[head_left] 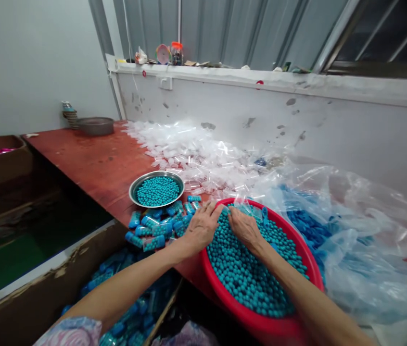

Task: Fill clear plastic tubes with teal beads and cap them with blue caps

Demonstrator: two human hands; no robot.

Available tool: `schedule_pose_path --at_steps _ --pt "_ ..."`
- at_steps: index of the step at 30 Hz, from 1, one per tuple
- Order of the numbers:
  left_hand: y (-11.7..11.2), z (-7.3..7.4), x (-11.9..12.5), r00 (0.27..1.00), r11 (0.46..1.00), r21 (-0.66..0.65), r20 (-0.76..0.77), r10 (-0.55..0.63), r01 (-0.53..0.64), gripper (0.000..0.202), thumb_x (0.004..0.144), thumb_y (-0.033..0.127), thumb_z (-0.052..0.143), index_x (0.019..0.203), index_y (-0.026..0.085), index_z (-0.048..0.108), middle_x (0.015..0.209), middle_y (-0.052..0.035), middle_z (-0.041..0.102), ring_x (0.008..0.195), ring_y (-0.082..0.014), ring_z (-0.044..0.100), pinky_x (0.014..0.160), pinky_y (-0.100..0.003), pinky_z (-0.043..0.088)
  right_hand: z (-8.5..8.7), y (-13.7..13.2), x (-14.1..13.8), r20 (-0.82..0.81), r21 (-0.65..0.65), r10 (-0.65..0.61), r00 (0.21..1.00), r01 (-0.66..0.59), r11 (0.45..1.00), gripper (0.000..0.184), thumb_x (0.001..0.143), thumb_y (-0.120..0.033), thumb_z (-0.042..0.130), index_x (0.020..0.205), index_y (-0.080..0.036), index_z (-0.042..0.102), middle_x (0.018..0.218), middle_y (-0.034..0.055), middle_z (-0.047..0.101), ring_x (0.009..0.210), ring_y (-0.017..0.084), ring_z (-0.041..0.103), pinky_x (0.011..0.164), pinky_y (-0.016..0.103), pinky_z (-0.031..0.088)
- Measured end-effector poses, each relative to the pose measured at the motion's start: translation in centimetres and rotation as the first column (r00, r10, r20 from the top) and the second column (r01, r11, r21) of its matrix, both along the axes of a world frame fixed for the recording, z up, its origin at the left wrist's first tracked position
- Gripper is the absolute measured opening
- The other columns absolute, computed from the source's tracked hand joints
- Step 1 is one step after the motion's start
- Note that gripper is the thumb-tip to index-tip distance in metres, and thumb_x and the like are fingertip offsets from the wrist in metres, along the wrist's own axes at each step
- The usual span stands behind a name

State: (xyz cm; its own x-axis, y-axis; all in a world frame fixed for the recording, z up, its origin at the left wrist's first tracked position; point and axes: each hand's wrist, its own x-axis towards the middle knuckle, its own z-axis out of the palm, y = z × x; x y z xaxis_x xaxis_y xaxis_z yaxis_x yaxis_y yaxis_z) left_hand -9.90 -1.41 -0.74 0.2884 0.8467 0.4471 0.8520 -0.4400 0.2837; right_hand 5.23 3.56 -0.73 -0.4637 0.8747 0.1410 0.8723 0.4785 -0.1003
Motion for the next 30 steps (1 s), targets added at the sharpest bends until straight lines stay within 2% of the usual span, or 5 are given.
schedule_pose_path --at_steps 7,13,20,27,30 --pt "-0.1 0.5 2.8 0.987 0.908 -0.395 -0.016 -0.158 0.139 0.022 0.083 0.021 0.035 0.100 0.017 0.049 0.095 -0.0091 0.061 0.090 -0.0207 0.057 0.079 -0.031 0.042 0.3 -4.9 3.5 -0.278 -0.132 0.105 0.955 -0.146 0.980 0.024 0.090 -0.021 0.033 0.106 -0.019 0.050 0.098 0.0041 0.063 0.091 0.016 0.059 0.076 0.023 0.043" --pt "-0.5 -0.6 3.9 0.990 0.834 -0.545 -0.047 -0.130 0.083 0.012 0.072 0.015 0.045 0.081 0.016 0.051 0.074 -0.0093 0.063 0.077 -0.0251 0.060 0.068 -0.034 0.043 -0.3 -7.1 7.2 0.018 -0.182 -0.286 0.958 0.284 0.941 0.024 0.087 -0.027 0.038 0.104 -0.016 0.052 0.094 0.0137 0.062 0.081 0.026 0.061 0.066 0.035 0.045" --pt "1.9 -2.0 8.0 0.979 0.709 -0.684 0.197 -0.043 0.169 0.008 0.065 0.011 0.047 0.068 0.017 0.051 0.080 -0.0087 0.062 0.085 -0.0238 0.057 0.079 -0.036 0.040 -1.7 -5.6 6.7 -0.178 -0.254 -0.311 0.934 0.262 0.931 0.020 0.088 -0.026 0.037 0.093 -0.015 0.054 0.090 0.0101 0.062 0.080 0.020 0.060 0.067 0.028 0.044" --pt "1.6 -2.2 8.3 0.763 0.439 -0.750 0.616 0.195 0.494 0.014 0.064 0.016 0.044 0.075 0.016 0.052 0.059 0.0029 0.053 0.059 -0.0118 0.053 0.063 -0.026 0.043 -0.7 -5.2 7.6 -0.444 -0.264 -0.228 0.867 0.116 0.957 0.016 0.085 -0.022 0.041 0.090 -0.017 0.056 0.087 0.0002 0.063 0.081 0.013 0.058 0.072 0.020 0.043" --pt "1.5 -1.7 7.8 0.625 0.379 -0.690 0.722 0.296 0.617 0.017 0.061 0.020 0.052 0.077 0.016 0.052 0.061 0.0040 0.054 0.060 -0.0098 0.052 0.065 -0.024 0.042 0.0 -6.2 8.4 -0.483 -0.229 -0.183 0.856 0.078 0.970 0.017 0.085 -0.022 0.041 0.091 -0.018 0.057 0.085 0.0007 0.062 0.081 0.013 0.057 0.072 0.022 0.043"
